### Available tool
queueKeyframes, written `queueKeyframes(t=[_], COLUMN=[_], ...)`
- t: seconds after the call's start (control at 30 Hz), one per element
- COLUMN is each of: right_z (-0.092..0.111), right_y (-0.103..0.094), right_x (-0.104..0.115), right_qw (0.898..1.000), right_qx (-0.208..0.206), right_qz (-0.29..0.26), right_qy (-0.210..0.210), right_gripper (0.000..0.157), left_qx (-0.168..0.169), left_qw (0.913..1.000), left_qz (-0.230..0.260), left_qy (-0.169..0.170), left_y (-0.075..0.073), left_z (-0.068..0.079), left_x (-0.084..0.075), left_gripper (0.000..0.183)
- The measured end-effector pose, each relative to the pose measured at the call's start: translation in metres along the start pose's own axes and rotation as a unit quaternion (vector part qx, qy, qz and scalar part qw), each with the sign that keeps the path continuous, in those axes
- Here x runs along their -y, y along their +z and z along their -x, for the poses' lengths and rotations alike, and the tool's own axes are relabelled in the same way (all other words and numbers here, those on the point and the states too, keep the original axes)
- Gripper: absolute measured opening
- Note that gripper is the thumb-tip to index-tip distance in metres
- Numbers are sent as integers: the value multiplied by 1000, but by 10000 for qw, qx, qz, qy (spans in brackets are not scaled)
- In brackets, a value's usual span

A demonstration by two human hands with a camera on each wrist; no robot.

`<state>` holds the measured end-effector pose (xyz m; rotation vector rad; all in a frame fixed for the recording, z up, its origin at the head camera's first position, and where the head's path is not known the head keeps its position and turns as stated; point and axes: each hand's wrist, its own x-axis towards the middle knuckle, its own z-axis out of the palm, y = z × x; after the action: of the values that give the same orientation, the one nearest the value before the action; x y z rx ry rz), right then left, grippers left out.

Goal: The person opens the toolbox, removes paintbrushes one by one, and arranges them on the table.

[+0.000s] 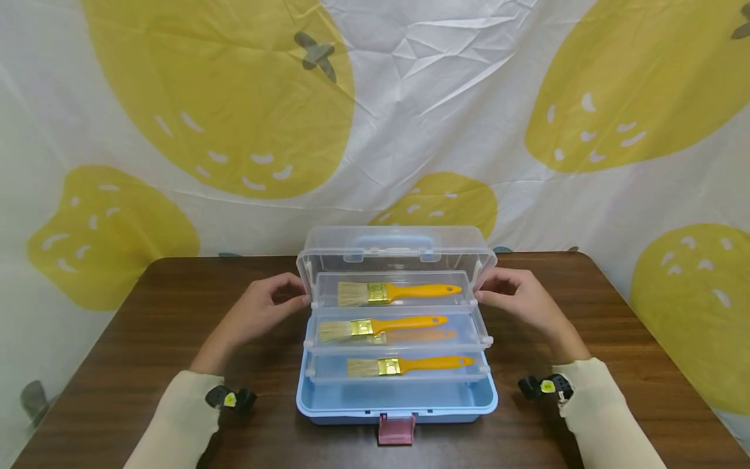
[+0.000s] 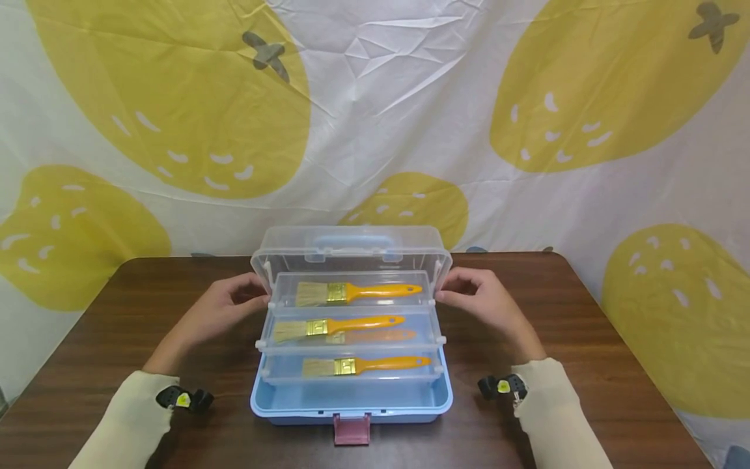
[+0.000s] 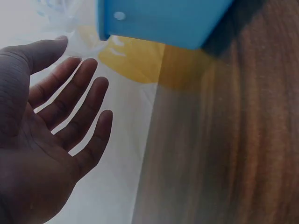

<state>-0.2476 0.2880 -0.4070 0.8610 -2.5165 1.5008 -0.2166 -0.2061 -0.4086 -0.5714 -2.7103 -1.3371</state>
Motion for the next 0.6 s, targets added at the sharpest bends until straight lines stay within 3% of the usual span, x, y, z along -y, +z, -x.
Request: queueKeyframes(t=[0.6], right_z=[-1], right_y=[3], right_x=[0], right_qw=[10000], right_qx=[-13], right_qz=[24], right_qy=[-53], right_gripper=[14], left_qx=[-26], left_qw=[9999], left_qz=[-91], left_qy=[136], left_y=[5], left_z=[0], left_x=[-1], left_gripper=[12])
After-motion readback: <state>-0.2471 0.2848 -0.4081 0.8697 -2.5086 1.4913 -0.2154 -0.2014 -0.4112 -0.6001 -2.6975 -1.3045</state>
